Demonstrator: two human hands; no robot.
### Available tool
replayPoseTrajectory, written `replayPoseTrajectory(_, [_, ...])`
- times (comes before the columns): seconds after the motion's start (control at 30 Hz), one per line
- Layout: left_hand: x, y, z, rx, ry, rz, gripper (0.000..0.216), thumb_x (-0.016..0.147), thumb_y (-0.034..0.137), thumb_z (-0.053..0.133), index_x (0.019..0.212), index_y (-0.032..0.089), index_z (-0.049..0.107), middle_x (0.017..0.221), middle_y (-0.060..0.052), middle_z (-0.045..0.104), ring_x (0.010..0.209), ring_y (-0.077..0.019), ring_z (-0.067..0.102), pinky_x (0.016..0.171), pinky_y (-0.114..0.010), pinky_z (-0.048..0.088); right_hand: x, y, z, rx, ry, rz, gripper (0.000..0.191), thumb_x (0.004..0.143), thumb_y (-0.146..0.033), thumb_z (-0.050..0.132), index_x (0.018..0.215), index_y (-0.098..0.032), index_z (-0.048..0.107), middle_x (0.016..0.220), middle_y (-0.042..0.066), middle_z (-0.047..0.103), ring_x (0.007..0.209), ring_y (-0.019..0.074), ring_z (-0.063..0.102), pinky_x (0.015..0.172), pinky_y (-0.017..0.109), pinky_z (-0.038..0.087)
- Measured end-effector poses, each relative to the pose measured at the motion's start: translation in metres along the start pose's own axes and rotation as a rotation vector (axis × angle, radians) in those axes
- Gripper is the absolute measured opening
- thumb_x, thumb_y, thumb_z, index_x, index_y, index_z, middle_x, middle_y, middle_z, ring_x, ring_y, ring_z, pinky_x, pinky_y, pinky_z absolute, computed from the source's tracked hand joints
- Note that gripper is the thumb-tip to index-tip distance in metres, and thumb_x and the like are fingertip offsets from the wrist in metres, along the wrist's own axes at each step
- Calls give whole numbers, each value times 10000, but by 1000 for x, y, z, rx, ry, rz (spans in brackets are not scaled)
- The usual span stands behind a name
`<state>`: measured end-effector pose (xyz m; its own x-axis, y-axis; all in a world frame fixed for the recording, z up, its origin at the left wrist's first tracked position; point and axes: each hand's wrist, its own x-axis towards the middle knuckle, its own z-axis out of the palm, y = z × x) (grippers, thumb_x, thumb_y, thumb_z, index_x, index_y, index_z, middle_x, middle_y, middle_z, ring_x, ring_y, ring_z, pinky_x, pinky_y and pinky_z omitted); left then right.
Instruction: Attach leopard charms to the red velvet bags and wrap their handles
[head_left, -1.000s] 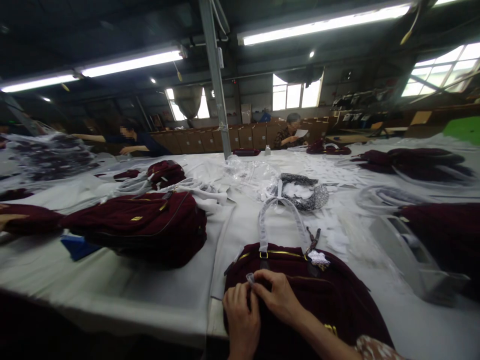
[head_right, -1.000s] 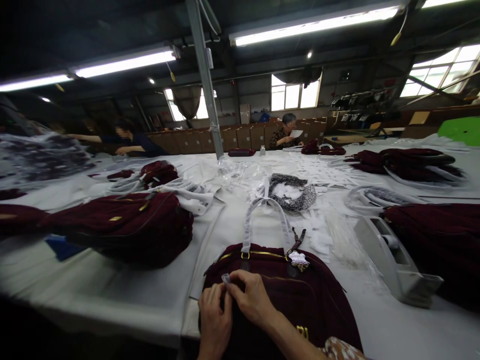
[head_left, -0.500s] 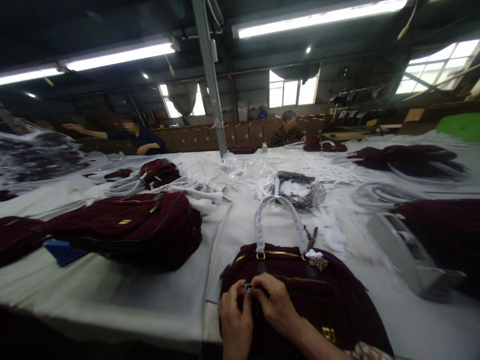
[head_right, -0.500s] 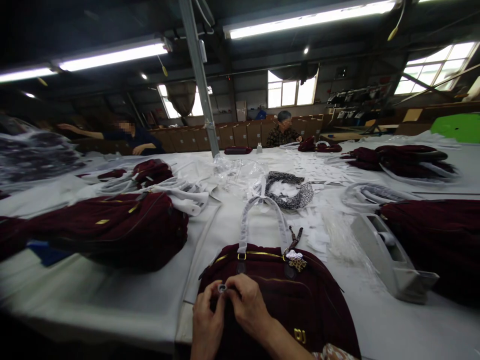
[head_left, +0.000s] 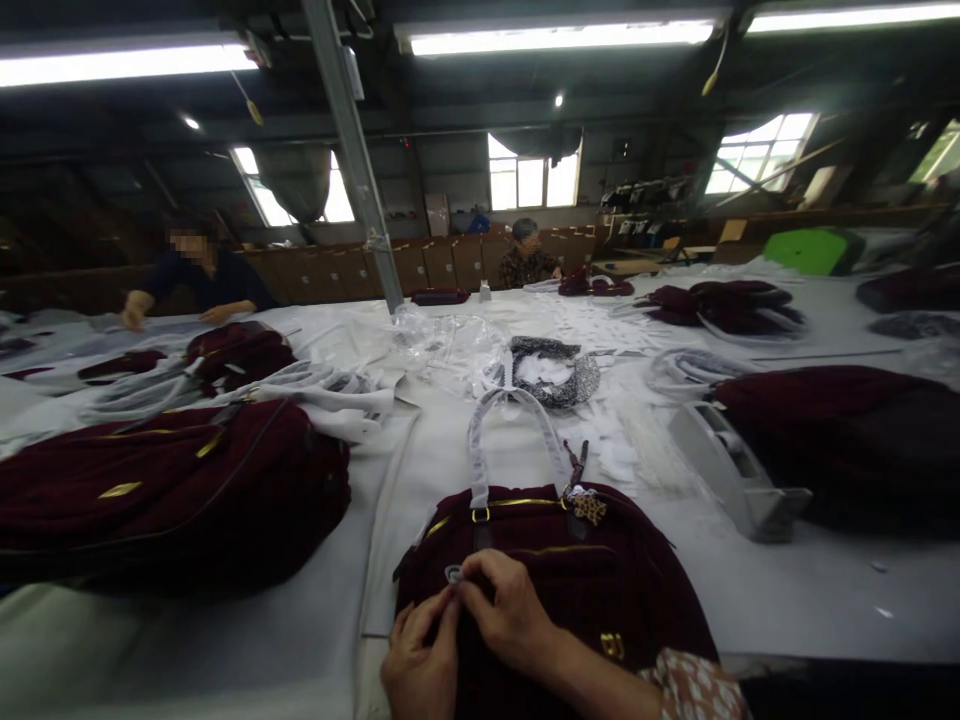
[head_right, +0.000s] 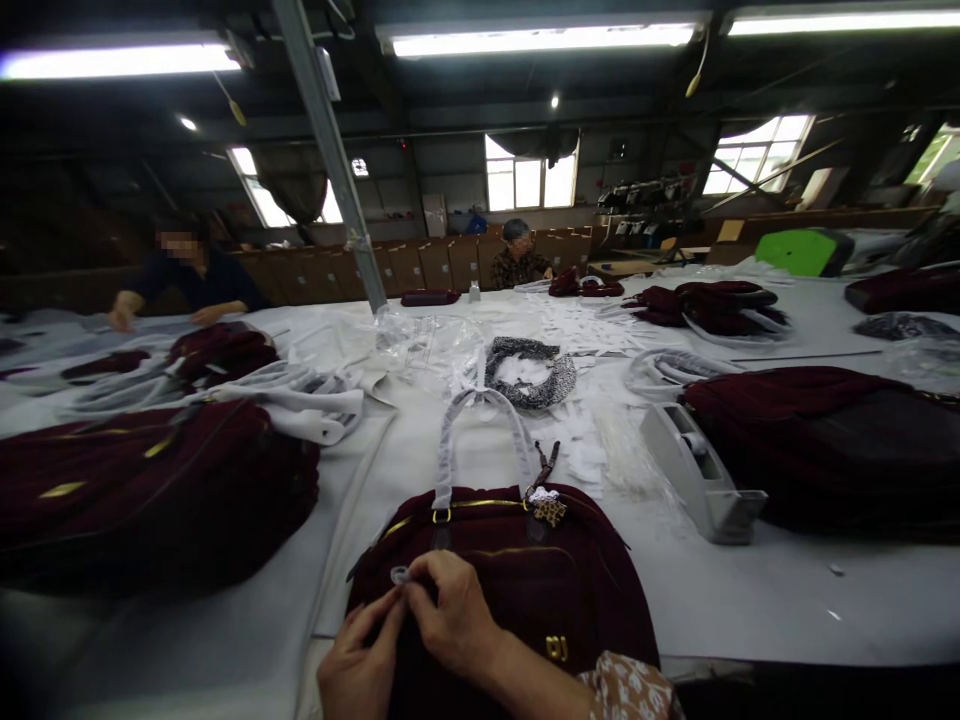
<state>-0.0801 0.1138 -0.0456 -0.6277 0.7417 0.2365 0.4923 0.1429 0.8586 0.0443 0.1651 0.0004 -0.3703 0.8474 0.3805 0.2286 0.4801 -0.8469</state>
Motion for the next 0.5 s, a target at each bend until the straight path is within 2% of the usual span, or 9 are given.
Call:
replayPoseTrajectory(0.13, [-6, 8, 2, 186, 132, 342, 210, 751, 365, 574, 740, 215, 720, 730, -47, 722, 763, -243, 653, 812, -402, 499, 0, -1, 4, -29, 56, 77, 113, 830, -255, 553, 794, -172, 622, 718, 4, 630, 674, 124, 570, 638, 212, 411])
replayPoseTrajectory(0.23, [-9, 10, 3, 277, 184, 553, 153, 796, 240, 556, 798, 198, 703, 743, -48, 726, 743, -213, 662, 837, -387, 483, 1, -2, 5, -37, 64, 153, 146, 819, -280, 560, 768, -170, 641, 649, -4, 627, 580, 110, 557, 550, 197, 389])
replayPoseTrajectory(0.37, [-10, 3, 8, 272, 174, 696, 136, 790, 180, 571, 862, 203, 684, 776, -46, 730, 710, -208, 671, 857, -419, 457, 2, -2, 6, -1, 68, 221, 157, 802, -284, 569, 742, -166, 653, 598, -7, 627, 523, 104, 552, 493, 183, 372])
replayPoseTrajectory(0.5, [-9, -8, 13, 218, 158, 754, 153, 797, 149, 543, 855, 197, 677, 788, -66, 729, 721, -210, 675, 873, -424, 437, 4, 3, 9, 19, 83, 259, 149, 789, -258, 572, 720, -153, 652, 599, 1, 638, 528, 108, 575, 491, 172, 380])
